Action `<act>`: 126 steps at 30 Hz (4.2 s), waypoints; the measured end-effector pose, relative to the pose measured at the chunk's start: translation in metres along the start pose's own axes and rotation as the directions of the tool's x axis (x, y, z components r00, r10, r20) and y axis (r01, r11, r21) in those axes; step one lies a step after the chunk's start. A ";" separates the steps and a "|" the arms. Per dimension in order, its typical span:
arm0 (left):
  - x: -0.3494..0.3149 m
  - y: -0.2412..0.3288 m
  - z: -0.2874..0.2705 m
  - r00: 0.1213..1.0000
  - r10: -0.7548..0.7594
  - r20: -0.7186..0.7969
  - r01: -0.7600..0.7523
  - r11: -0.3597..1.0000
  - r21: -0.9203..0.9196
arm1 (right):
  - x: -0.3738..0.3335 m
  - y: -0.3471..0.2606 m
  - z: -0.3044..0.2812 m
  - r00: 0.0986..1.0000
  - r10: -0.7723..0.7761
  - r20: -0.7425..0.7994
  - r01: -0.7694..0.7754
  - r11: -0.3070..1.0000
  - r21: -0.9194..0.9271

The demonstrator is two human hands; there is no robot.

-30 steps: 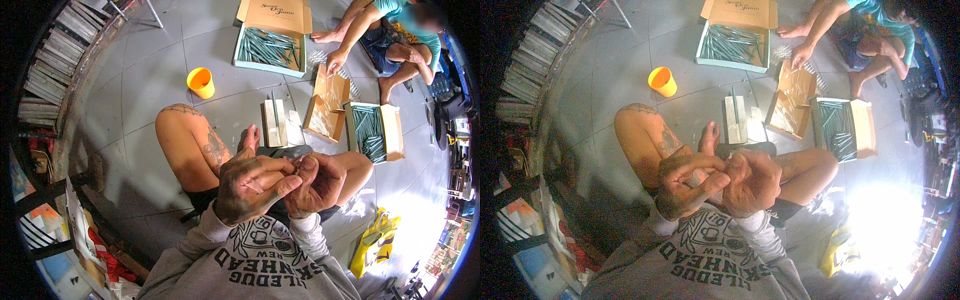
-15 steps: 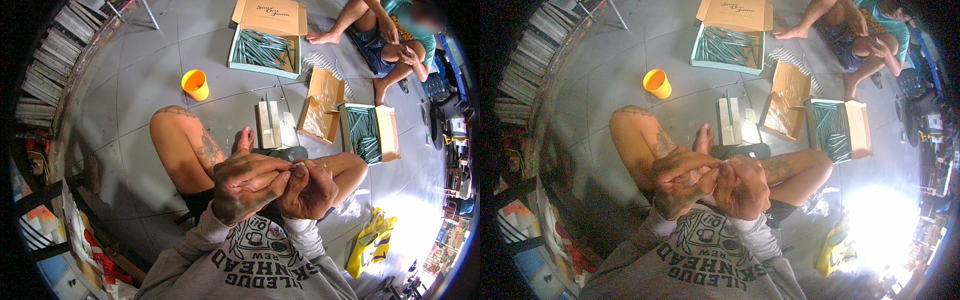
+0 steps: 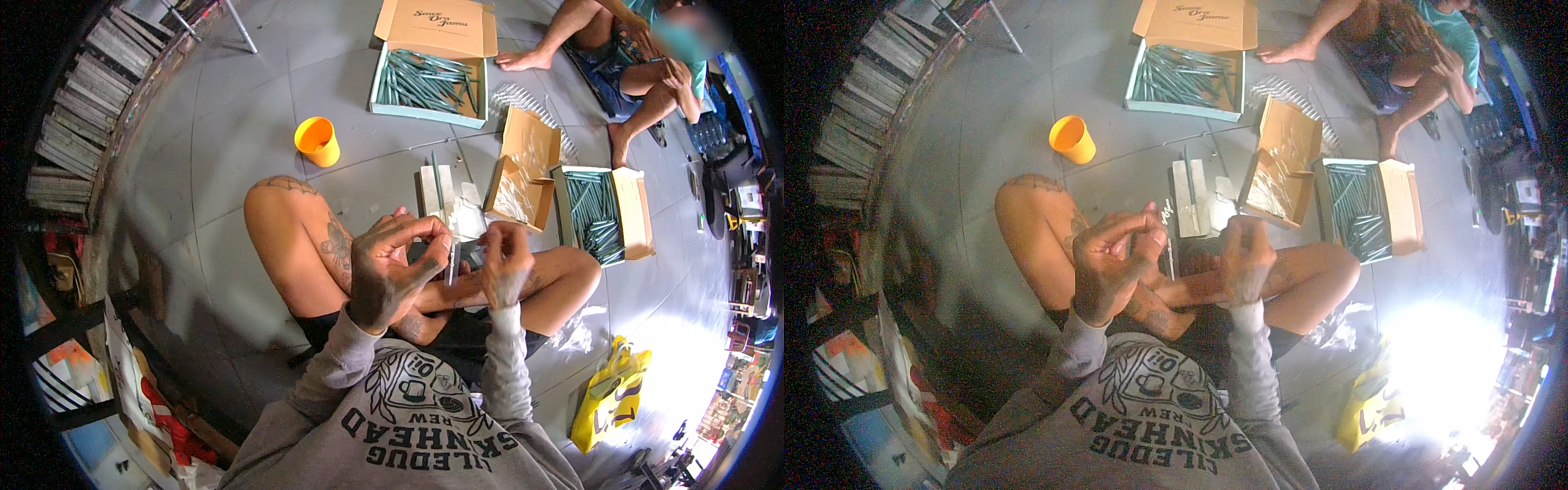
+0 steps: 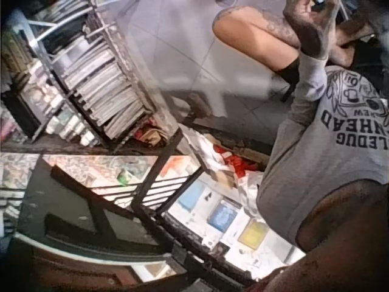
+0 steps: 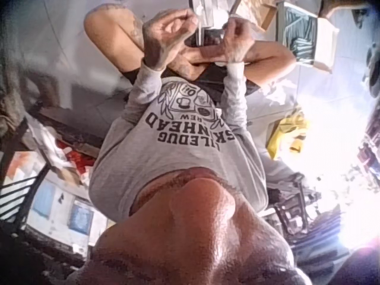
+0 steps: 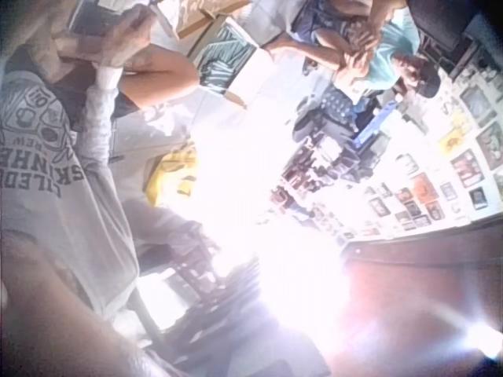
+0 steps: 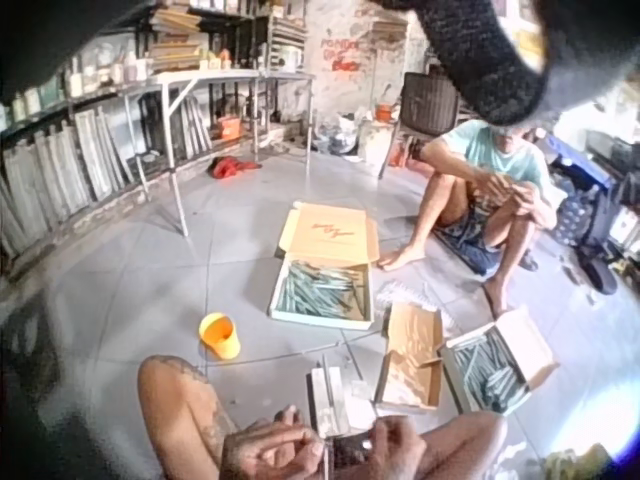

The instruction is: The person assembles small pens by inserting internal components into green barrels and attaching white caps while sitting on the floor.

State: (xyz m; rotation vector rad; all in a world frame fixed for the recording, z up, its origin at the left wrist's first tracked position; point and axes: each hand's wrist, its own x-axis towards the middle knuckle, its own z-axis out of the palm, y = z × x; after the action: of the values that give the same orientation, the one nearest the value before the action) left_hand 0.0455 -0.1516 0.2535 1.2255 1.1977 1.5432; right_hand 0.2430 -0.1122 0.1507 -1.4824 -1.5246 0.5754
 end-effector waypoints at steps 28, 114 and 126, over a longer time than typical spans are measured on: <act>0.005 0.013 0.018 0.994 -0.021 0.110 0.014 0.998 0.064 | -0.005 -0.127 -0.039 0.971 0.178 0.163 -0.240 0.760 0.604; 0.163 -0.316 -0.029 0.711 -0.663 0.235 0.627 0.748 0.217 | 0.095 0.086 0.158 0.673 0.623 0.399 -0.739 0.597 0.313; 0.163 -0.312 -0.027 0.751 -0.620 0.230 0.585 0.785 0.206 | 0.096 0.085 0.160 0.668 0.633 0.390 -0.743 0.589 0.318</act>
State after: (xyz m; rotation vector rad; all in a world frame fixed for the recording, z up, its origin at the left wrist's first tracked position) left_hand -0.0027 0.0679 -0.0190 0.9513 1.3328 0.7872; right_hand 0.1662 0.0340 0.0300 -1.6330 -0.7956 1.5265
